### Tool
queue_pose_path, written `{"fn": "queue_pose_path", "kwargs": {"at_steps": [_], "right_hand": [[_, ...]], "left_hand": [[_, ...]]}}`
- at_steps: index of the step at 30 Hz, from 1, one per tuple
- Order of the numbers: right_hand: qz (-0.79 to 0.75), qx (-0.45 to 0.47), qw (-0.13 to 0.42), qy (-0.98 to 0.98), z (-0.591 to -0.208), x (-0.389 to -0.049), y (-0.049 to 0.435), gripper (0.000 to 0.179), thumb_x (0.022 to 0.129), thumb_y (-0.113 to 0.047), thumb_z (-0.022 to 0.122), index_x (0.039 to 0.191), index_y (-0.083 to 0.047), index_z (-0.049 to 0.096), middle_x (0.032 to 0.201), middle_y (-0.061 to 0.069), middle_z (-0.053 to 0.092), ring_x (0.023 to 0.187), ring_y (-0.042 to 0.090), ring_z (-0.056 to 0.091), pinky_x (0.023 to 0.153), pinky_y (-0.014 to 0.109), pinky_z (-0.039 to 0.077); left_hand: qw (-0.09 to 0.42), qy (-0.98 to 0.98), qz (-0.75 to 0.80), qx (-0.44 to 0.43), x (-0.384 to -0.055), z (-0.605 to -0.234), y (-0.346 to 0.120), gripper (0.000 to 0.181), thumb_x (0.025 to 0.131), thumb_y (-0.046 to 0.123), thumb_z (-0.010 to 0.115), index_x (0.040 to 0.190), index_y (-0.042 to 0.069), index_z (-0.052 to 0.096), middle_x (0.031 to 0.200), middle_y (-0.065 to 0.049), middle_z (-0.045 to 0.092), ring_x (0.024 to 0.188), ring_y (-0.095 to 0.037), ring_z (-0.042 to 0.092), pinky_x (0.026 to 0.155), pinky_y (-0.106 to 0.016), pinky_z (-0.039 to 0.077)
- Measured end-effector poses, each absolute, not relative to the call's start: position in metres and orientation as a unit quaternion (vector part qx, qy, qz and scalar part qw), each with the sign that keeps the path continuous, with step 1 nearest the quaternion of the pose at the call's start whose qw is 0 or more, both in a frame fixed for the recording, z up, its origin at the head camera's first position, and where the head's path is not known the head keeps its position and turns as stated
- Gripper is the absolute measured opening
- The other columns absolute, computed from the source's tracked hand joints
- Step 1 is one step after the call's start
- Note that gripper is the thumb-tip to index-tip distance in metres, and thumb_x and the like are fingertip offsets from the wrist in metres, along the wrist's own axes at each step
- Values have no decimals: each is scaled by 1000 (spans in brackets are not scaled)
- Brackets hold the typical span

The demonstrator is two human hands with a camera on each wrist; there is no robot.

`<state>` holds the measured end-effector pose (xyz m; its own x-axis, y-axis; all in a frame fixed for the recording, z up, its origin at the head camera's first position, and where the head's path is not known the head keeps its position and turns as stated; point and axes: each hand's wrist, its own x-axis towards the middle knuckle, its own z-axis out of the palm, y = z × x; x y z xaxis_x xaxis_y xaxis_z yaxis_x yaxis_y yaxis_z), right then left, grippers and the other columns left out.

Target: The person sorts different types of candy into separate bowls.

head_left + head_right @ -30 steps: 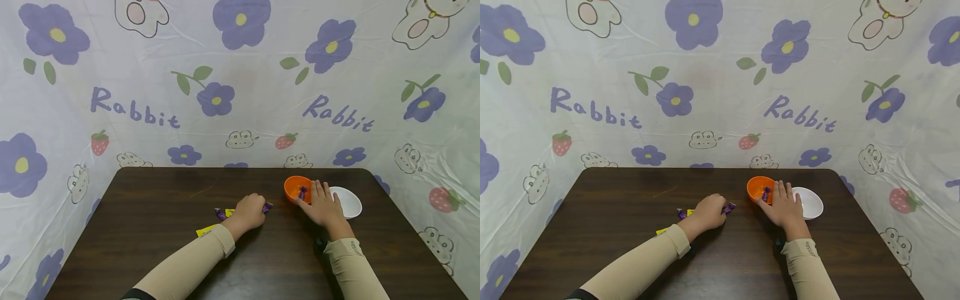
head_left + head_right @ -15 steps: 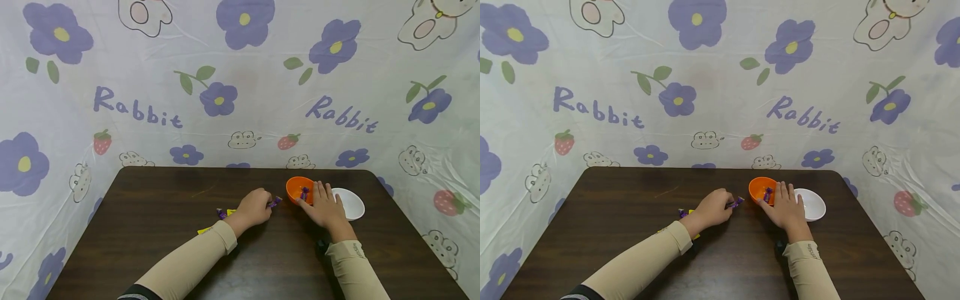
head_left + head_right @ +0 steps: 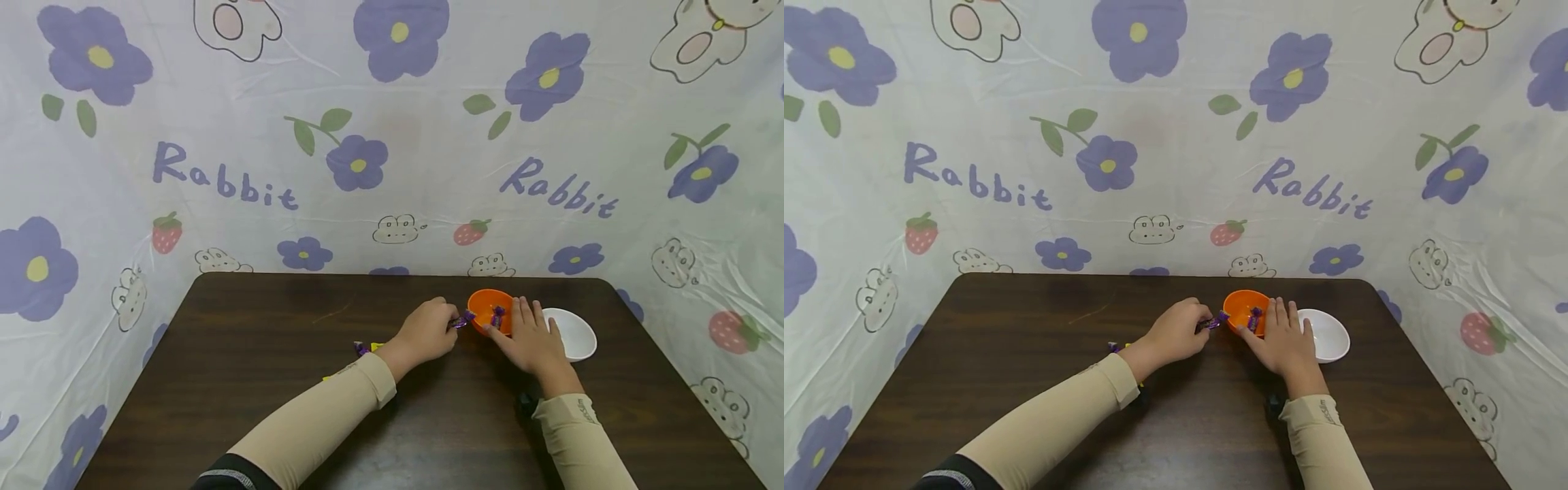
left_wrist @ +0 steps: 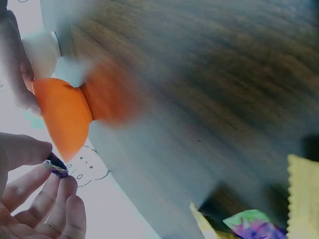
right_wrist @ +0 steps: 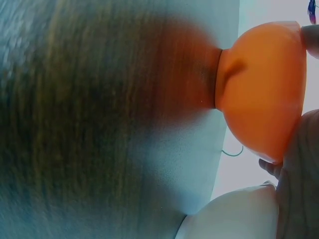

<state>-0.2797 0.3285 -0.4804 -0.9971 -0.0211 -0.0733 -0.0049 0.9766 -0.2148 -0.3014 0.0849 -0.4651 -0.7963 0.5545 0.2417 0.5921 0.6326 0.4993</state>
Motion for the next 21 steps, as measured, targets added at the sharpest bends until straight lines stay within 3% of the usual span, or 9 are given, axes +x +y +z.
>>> {"fn": "queue_pose_path", "kwargs": {"at_steps": [10, 21], "right_hand": [[-107, -7, 34, 994, -485, -284, 327, 108, 102, -77, 32, 166, 8, 12, 173, 32, 11, 161, 54, 5, 125, 74, 3], [-109, -5, 29, 994, -482, -280, 327, 107, 102, -75, 35, 166, 9, 13, 173, 33, 12, 160, 55, 7, 125, 74, 4]], "left_hand": [[45, -906, -278, -316, -311, -458, 97, 18, 99, 16, 72, 111, 6, 78, 97, -3, 66, 80, -11, 55, 71, -19, 51], [30, -922, -247, -297, -317, -449, 116, 24, 102, 23, 70, 120, 10, 77, 108, -3, 69, 89, -11, 62, 83, -25, 59]]}}
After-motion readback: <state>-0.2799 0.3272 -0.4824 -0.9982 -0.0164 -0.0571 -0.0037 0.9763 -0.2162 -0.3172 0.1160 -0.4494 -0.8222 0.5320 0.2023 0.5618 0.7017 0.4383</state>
